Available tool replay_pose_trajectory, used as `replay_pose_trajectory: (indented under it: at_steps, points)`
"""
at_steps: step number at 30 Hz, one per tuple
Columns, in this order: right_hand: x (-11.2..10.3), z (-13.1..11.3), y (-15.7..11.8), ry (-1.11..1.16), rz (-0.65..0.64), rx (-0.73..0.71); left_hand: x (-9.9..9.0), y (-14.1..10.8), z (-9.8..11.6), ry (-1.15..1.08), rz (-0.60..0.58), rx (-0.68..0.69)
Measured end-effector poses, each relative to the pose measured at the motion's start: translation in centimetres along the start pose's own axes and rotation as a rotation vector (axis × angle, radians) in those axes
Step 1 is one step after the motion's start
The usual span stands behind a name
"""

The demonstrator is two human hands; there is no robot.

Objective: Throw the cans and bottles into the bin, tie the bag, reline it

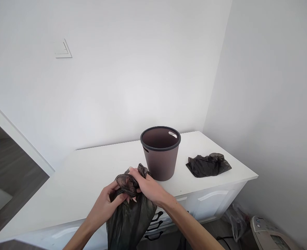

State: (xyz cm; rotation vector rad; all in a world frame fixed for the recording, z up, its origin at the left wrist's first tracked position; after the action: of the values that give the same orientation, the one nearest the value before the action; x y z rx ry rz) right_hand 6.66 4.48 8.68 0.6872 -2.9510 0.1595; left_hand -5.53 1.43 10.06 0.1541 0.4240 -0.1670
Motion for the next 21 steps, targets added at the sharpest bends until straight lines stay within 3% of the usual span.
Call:
replay_pose_trajectory:
  at_steps: [5, 7, 11, 16, 19, 21]
  points:
    - [1.7, -3.5, -1.9, -0.259, -0.32, -0.257, -0.7, 0.6, -0.6, -0.284, 0.048, -0.132]
    - [1.8, -4.1, -2.3, -0.323, -0.343, -0.344, -0.8, 0.9, -0.6, -0.37, 0.051, -0.154]
    - [0.4, -3.5, -1.8, -0.294, -0.21, -0.369, -1.2, 1.2, -0.1, -0.374, 0.065, -0.159]
    - [-1.6, -2.5, -0.7, -0.331, 0.118, -0.425, -1.6, 0.3, 2.4, -0.073, 0.085, 0.006]
    - [-2.4, -2.6, -0.9, -0.256, 0.318, -0.479, -0.6, -0.5, 3.5, 0.033, 0.049, 0.099]
    - [-2.4, -2.8, -1.1, -0.217, 0.385, -0.511, 0.1, -0.6, 3.1, 0.014, 0.039, 0.055]
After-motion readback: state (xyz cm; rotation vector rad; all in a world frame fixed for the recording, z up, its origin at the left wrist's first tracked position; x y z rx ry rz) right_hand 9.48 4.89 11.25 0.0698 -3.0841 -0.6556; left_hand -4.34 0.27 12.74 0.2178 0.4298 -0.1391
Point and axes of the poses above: each hand's wrist, its own y-axis towards the middle knuckle, its own x-axis out of the palm, z = x × y, the point moved 9 cm from there along y, towards the middle knuckle, and after that the axes turned 1 degree about z, right-handed, at the moved point
